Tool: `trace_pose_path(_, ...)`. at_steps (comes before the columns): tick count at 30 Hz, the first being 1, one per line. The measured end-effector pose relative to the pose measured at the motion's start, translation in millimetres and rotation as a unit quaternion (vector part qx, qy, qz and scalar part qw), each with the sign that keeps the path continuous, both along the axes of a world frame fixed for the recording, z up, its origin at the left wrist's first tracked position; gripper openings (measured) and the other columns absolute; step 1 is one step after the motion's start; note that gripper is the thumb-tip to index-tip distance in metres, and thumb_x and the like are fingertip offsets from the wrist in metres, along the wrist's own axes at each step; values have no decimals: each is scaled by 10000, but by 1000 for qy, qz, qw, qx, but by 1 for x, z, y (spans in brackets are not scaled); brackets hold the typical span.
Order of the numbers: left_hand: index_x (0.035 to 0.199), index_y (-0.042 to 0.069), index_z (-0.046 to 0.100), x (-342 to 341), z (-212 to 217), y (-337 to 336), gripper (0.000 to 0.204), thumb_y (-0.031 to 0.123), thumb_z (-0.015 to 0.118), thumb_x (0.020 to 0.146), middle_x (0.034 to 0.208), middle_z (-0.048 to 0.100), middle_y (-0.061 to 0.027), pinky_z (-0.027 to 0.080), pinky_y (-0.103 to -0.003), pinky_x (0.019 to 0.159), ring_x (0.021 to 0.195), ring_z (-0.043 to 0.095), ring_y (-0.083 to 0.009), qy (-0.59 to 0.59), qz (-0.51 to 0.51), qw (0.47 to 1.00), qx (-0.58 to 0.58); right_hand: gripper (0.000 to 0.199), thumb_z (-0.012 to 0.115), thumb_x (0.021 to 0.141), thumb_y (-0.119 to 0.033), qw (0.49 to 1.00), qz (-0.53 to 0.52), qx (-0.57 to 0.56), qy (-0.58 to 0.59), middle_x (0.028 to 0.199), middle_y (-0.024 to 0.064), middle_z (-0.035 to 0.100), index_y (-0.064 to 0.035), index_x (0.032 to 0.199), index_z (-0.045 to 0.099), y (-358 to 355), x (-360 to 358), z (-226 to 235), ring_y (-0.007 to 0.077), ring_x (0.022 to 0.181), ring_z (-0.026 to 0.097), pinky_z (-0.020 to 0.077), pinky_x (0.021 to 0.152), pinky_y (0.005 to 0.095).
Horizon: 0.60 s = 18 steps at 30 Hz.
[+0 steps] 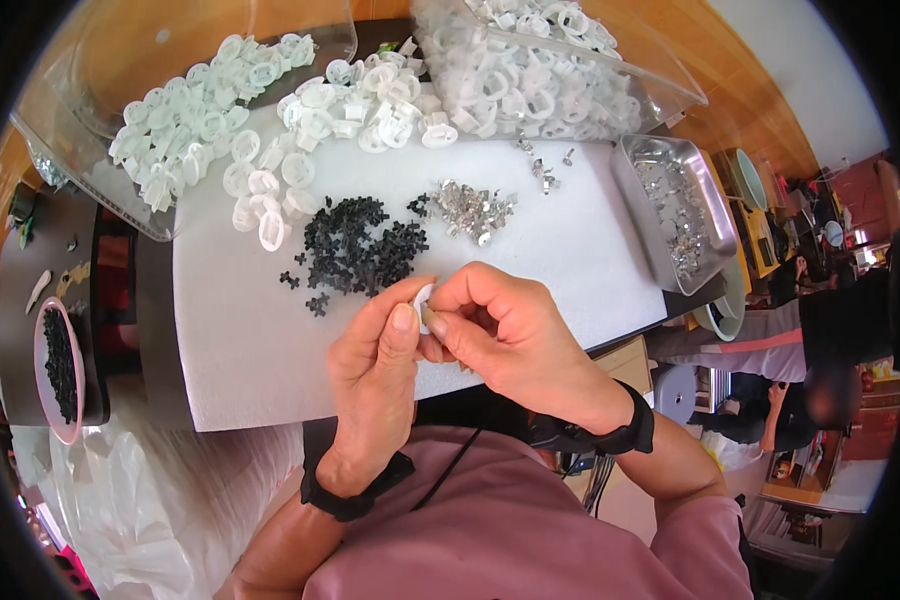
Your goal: Assembling small plastic and metal components at a workbench.
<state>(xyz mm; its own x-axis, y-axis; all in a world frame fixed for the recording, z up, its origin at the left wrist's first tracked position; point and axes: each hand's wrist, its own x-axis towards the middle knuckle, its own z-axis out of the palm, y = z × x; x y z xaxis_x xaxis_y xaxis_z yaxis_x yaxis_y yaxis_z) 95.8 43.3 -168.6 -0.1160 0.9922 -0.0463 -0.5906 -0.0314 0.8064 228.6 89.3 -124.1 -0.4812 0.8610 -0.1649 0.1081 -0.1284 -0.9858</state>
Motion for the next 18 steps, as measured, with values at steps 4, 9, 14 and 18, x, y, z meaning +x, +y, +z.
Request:
trace_pose_path(4, 1191, -45, 567, -2, 1, -5, 312, 192, 489, 1005, 880, 595, -39, 463, -251, 706, 763, 526, -95, 43, 6, 999, -8, 63, 532, 928, -22, 1000, 14, 14, -21, 751, 51, 612, 30, 892, 526, -2, 1, 8, 92, 741, 627, 474, 595, 241)
trace_pose_path(9, 1181, -40, 573, -1, -1, -5, 317, 206, 458, 1019, 870, 583, -24, 460, -246, 693, 750, 523, -88, 60, 7, 998, -7, 58, 538, 916, -23, 996, 9, 89, -28, 760, 124, 609, 14, 883, 508, -4, -3, -5, 182, 700, 665, 490, 581, 287)
trace_pose_path(14, 1201, -35, 556, -2, 0, -5, 332, 224, 456, 1020, 916, 590, -35, 461, -240, 702, 764, 528, -86, 64, 6, 998, 2, 52, 557, 902, -25, 971, 15, 211, -107, 754, 156, 612, 4, 888, 516, -6, -3, 1, 239, 658, 663, 494, 563, 326)
trace_pose_path(18, 1294, -16, 480, -4, -9, -3, 379, 245, 444, 1022, 1020, 613, -102, 486, -289, 751, 793, 553, -132, -23, -23, 998, 52, 66, 550, 933, -70, 968, 0, 212, -135, 767, 90, 679, -29, 976, 579, -4, 7, 31, 192, 665, 687, 523, 576, 284)
